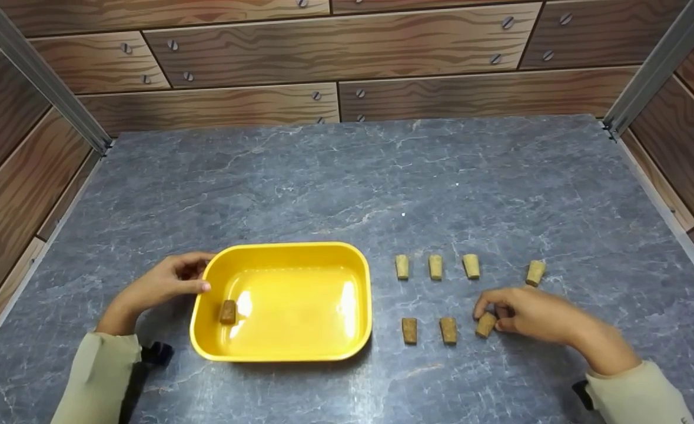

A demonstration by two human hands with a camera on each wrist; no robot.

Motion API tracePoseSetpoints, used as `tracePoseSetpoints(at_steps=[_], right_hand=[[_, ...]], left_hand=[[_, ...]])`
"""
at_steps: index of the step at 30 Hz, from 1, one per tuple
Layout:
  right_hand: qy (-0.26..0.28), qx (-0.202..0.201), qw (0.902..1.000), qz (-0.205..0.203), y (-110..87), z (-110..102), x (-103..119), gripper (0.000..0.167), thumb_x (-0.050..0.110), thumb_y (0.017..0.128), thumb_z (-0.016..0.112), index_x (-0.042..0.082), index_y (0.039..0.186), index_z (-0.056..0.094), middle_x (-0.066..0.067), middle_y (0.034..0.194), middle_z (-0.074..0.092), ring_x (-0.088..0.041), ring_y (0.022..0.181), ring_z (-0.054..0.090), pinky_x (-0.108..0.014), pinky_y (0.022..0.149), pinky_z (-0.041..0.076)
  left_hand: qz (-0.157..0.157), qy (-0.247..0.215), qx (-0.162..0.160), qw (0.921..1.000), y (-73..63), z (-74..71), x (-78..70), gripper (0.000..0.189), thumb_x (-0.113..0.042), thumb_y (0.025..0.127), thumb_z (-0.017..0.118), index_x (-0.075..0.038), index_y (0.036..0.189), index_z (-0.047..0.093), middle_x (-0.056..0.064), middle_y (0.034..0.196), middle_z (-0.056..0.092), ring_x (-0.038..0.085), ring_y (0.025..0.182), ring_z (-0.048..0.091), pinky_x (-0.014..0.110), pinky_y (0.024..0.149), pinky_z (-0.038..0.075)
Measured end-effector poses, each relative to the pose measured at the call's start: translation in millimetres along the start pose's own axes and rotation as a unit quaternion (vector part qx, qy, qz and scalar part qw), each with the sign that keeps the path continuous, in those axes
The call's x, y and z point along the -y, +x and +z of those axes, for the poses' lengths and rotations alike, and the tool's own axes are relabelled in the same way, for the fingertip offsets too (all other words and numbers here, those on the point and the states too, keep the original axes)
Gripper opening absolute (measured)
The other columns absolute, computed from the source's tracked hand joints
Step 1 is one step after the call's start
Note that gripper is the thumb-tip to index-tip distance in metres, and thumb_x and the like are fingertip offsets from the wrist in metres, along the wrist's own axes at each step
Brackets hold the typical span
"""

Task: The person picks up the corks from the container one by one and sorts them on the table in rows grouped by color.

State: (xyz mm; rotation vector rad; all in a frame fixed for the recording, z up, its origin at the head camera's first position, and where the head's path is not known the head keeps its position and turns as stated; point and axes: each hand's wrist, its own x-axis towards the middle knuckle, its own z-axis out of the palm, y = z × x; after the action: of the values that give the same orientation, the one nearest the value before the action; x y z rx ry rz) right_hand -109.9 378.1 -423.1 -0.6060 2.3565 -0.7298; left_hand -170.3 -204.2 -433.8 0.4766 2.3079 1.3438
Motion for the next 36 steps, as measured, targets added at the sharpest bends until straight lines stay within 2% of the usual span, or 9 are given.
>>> tracePoseSetpoints(at_steps=[4, 7, 10, 15, 20, 24, 27, 33, 36], right_hand=[[0.013, 0.004, 0.9999, 0.003, -1.6, 1.8, -1.2, 0.029, 0.009, 0.087, 0.065, 0.008, 0.116, 0.064, 0.008, 0.091, 0.059, 0.003, 0.074, 0.047, -0.023, 0.06, 0.039], [0.025, 0.008, 0.9993, 0.025, -3.7, 2.2, -0.4, 0.04, 0.012, 0.087, 0.066, 0.002, 0.125, 0.058, 0.003, 0.092, 0.057, 0.002, 0.074, 0.047, -0.024, 0.059, 0.039], [0.028, -0.007, 0.9981, 0.055, -6.0, 3.3, 2.1, 0.051, 0.02, 0.087, 0.07, -0.001, 0.13, 0.052, -0.002, 0.09, 0.055, -0.001, 0.07, 0.046, -0.025, 0.057, 0.039], [-0.016, -0.042, 0.9926, 0.113, -5.8, 9.6, 9.6, 0.062, 0.037, 0.084, 0.072, 0.0, 0.129, 0.051, -0.001, 0.086, 0.053, -0.004, 0.065, 0.043, -0.025, 0.056, 0.035], [-0.077, -0.053, 0.9853, 0.143, 1.3, 15.5, 18.1, 0.068, 0.052, 0.079, 0.071, 0.003, 0.124, 0.055, 0.002, 0.081, 0.053, -0.005, 0.062, 0.042, -0.025, 0.055, 0.033], [-0.112, -0.049, 0.9824, 0.142, 6.3, 18.0, 22.1, 0.067, 0.057, 0.078, 0.069, 0.006, 0.119, 0.058, 0.005, 0.078, 0.053, -0.005, 0.061, 0.043, -0.025, 0.054, 0.033], [-0.121, -0.048, 0.983, 0.129, 7.2, 18.2, 24.8, 0.059, 0.055, 0.08, 0.069, 0.009, 0.116, 0.06, 0.007, 0.076, 0.053, -0.004, 0.06, 0.043, -0.025, 0.054, 0.034], [-0.104, -0.045, 0.9885, 0.1, 1.8, 15.1, 25.0, 0.049, 0.042, 0.083, 0.071, 0.009, 0.117, 0.06, 0.008, 0.075, 0.053, -0.001, 0.06, 0.042, -0.023, 0.053, 0.033], [-0.088, -0.028, 0.9897, 0.109, 1.5, 13.6, 24.1, 0.048, 0.039, 0.083, 0.072, 0.01, 0.119, 0.059, 0.007, 0.076, 0.053, -0.002, 0.06, 0.042, -0.024, 0.053, 0.033]], left_hand=[[-0.002, -0.002, 0.002, 1.0, -0.5, 0.4, -0.5, 0.048, -0.021, 0.087, 0.072, -0.008, 0.131, 0.059, 0.002, 0.081, 0.053, 0.015, 0.072, 0.044, 0.021, 0.066, 0.037], [-0.003, -0.002, 0.001, 1.0, -0.7, 0.3, -0.7, 0.049, -0.022, 0.087, 0.072, -0.008, 0.131, 0.059, 0.002, 0.081, 0.053, 0.015, 0.072, 0.045, 0.021, 0.066, 0.038], [-0.001, -0.001, 0.001, 1.0, -1.0, 0.0, -0.6, 0.049, -0.022, 0.087, 0.073, -0.007, 0.131, 0.059, 0.002, 0.081, 0.053, 0.015, 0.072, 0.045, 0.021, 0.066, 0.038], [-0.002, 0.001, -0.001, 1.0, -1.0, -0.3, -0.2, 0.048, -0.022, 0.087, 0.073, -0.007, 0.13, 0.059, 0.002, 0.081, 0.053, 0.015, 0.072, 0.045, 0.021, 0.066, 0.038], [0.004, 0.006, -0.004, 1.0, -1.1, 0.0, -1.4, 0.048, -0.022, 0.086, 0.073, -0.007, 0.13, 0.06, 0.001, 0.083, 0.054, 0.015, 0.073, 0.046, 0.021, 0.066, 0.038], [0.004, 0.006, -0.004, 1.0, -1.1, 0.6, -1.7, 0.048, -0.022, 0.086, 0.073, -0.008, 0.13, 0.06, 0.001, 0.083, 0.054, 0.016, 0.074, 0.046, 0.021, 0.067, 0.038], [0.003, 0.004, -0.004, 1.0, -0.5, 1.1, -0.7, 0.048, -0.022, 0.086, 0.073, -0.008, 0.13, 0.06, 0.001, 0.083, 0.053, 0.016, 0.074, 0.045, 0.021, 0.067, 0.038], [-0.007, -0.003, -0.004, 1.0, 0.5, 1.5, 1.0, 0.05, -0.023, 0.085, 0.074, -0.009, 0.131, 0.059, 0.002, 0.084, 0.053, 0.016, 0.075, 0.045, 0.022, 0.067, 0.038], [-0.011, 0.0, -0.005, 0.9999, 0.2, 1.0, 1.2, 0.05, -0.024, 0.085, 0.074, -0.009, 0.131, 0.059, 0.002, 0.085, 0.053, 0.017, 0.075, 0.045, 0.022, 0.068, 0.038]])
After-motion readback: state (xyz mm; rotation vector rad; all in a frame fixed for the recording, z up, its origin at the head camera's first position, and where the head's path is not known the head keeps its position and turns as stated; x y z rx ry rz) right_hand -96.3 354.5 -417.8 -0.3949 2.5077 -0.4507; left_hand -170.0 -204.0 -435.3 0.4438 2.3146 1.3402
